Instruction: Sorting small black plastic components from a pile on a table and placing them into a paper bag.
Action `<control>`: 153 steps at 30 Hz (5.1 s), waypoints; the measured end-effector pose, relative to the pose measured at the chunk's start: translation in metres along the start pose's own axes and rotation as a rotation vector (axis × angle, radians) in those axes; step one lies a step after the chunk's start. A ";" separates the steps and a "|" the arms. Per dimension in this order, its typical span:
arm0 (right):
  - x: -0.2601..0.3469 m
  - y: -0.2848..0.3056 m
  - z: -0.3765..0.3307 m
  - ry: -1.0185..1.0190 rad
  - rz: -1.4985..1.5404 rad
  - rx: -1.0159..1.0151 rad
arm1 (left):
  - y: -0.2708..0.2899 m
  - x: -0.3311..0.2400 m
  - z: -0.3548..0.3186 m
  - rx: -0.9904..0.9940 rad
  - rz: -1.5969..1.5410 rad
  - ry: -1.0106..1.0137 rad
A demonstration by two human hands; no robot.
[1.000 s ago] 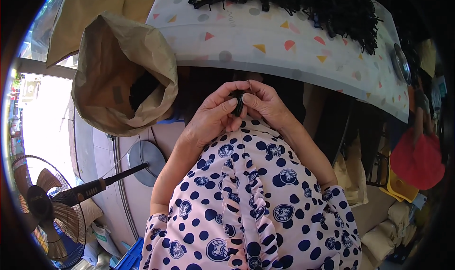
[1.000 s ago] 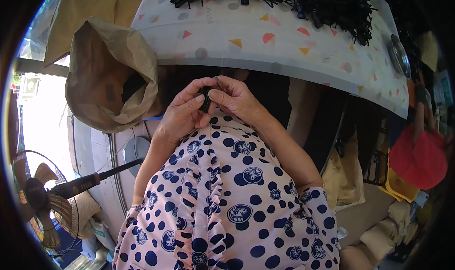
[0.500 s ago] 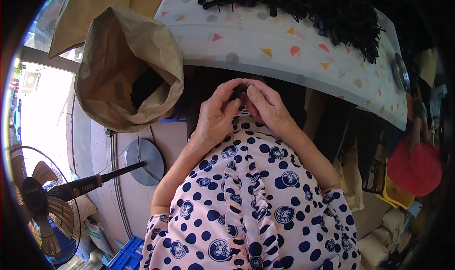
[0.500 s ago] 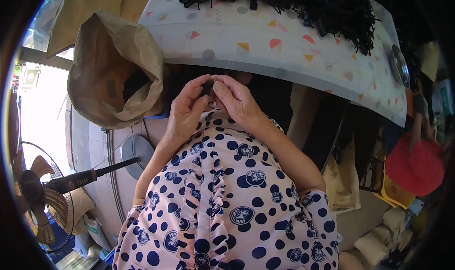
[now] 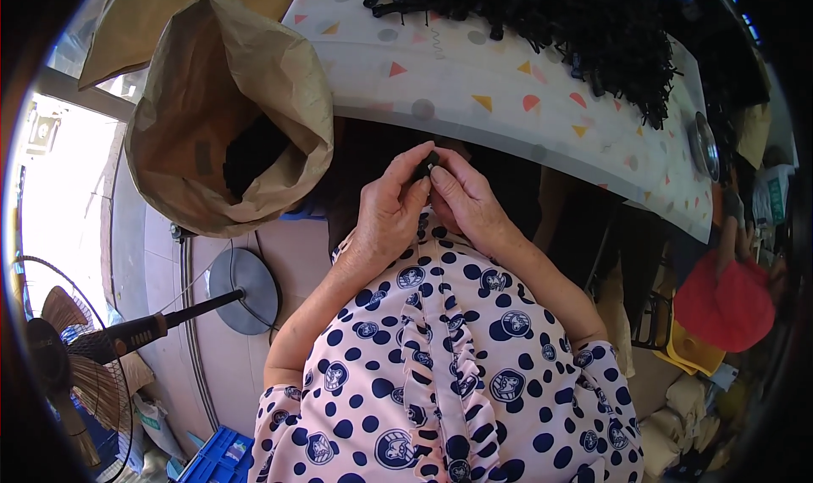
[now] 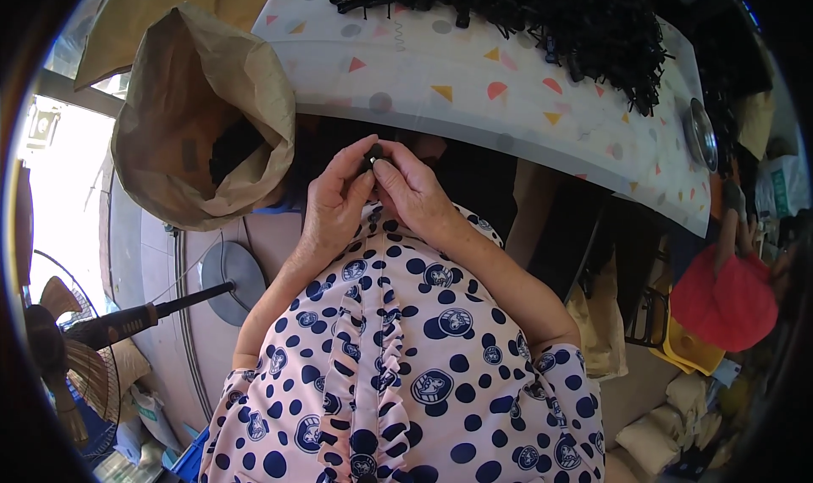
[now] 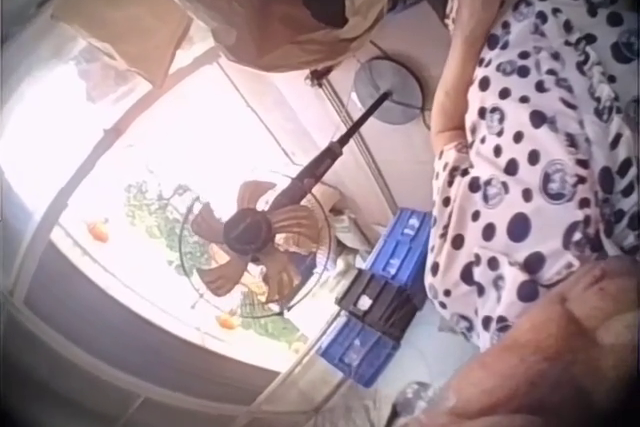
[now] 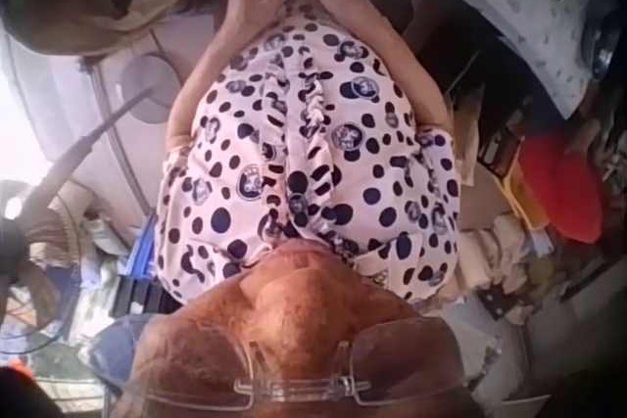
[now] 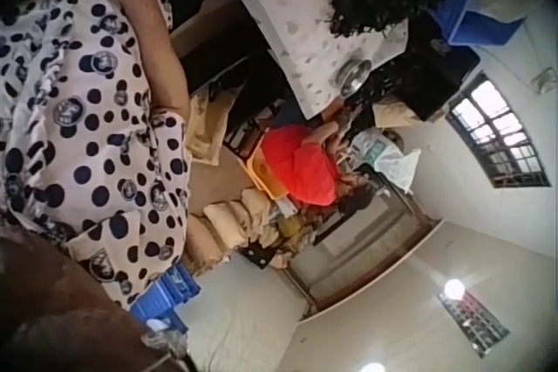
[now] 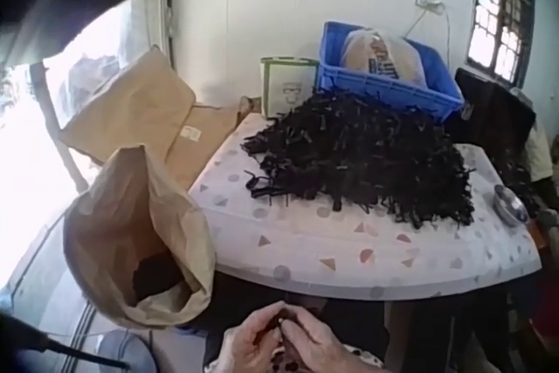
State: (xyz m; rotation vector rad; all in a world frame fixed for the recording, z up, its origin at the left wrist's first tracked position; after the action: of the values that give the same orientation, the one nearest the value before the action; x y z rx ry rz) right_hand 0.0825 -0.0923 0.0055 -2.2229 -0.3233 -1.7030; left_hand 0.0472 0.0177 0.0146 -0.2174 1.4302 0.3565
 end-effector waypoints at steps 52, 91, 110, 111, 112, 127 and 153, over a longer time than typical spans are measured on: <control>0.114 -0.031 0.212 1.182 -1.256 0.087 | -0.005 0.023 0.060 0.302 0.347 -0.308; 0.062 0.012 0.147 0.915 -0.422 -0.039 | 0.011 0.034 0.139 -0.560 0.481 -0.308; 0.015 0.008 0.068 0.270 0.023 0.086 | 0.007 0.022 0.076 0.075 0.079 0.177; 0.014 0.006 0.065 0.269 0.011 0.117 | 0.011 0.020 0.073 0.059 0.093 0.175; 0.015 0.006 0.062 0.267 0.004 0.124 | 0.014 0.021 0.068 0.051 0.087 0.177; -0.008 0.015 0.031 0.134 0.048 -0.090 | -0.007 0.010 0.018 0.105 0.233 0.004; 0.015 0.013 0.002 0.247 -0.279 -0.030 | -0.009 -0.001 0.013 0.114 0.198 0.051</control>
State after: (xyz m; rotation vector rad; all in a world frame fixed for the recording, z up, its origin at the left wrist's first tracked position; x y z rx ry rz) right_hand 0.0934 -0.1036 0.0180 -2.0321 -0.5711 -2.1132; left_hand 0.0624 0.0135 0.0167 0.0081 1.5220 0.4325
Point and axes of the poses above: each hand's wrist, its own z-axis towards the middle knuckle, its own y-axis out of the back of the hand, x = y × z, the point moved 6 cm from there along z, towards the middle knuckle, and after that the axes turned 14 degrees about -x, right-handed, at the moved point
